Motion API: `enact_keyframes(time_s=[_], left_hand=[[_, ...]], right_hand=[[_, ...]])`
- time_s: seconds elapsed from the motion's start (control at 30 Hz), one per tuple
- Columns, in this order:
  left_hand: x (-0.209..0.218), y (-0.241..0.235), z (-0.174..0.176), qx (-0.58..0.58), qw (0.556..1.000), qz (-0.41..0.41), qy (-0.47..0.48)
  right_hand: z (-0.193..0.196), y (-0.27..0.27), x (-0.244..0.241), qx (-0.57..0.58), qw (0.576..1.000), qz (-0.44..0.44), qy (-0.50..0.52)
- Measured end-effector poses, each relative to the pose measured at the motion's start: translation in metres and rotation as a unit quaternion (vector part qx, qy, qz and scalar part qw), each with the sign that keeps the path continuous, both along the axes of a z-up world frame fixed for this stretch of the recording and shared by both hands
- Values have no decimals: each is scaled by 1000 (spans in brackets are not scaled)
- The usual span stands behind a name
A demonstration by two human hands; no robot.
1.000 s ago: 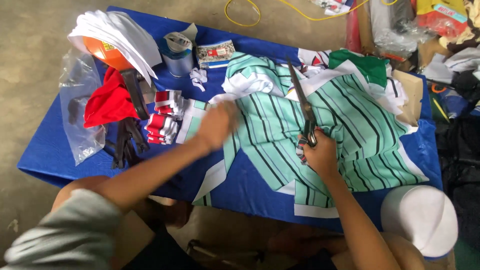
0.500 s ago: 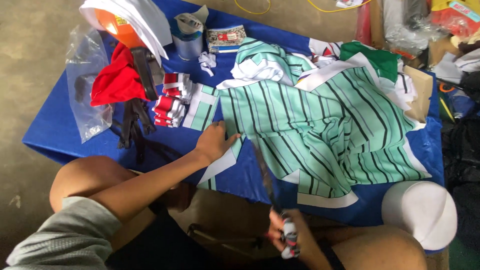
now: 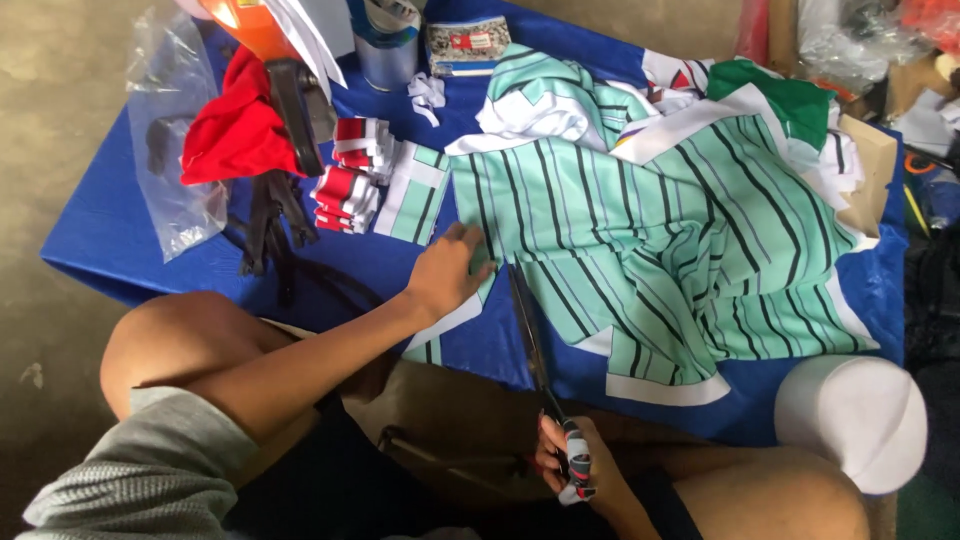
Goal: Using large tailor scissors to cut a strip of striped fabric on a work table.
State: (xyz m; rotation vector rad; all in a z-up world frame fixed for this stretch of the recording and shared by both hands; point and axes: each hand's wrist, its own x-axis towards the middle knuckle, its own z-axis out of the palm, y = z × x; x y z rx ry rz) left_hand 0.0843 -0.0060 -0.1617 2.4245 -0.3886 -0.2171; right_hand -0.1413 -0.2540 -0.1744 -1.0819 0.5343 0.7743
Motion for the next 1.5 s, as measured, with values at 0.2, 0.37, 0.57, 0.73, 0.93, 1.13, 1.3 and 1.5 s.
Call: enact_keyframes(time_s=[0.2,0.37,0.57,0.73,0.93,1.13,1.3,1.5], left_hand=[[-2,-2,-37,126,964,-82,-218],[-3,0,-34,84,965,-79,-236],[-7,5,-53,122,920,-134,-347],[-11,3,-56,71,919,-127,-366],[-12,8,-51,16,904,-133,-406],[-13,7,-49,-12,896,-139,-422],[-13,8,-57,-3,900,-150,-410],[-12,9,-59,42,883,-165,-436]], right_hand=[[40,16,22,-71,992,84,-60],[64,23,37,-152,975,145,-66],[42,17,31,-134,977,140,-93],[47,24,30,-116,985,100,-85],[39,18,35,-123,983,103,-89],[34,10,36,-75,988,100,-93],[32,8,37,-87,987,102,-86],[10,-7,33,-68,992,79,-75]])
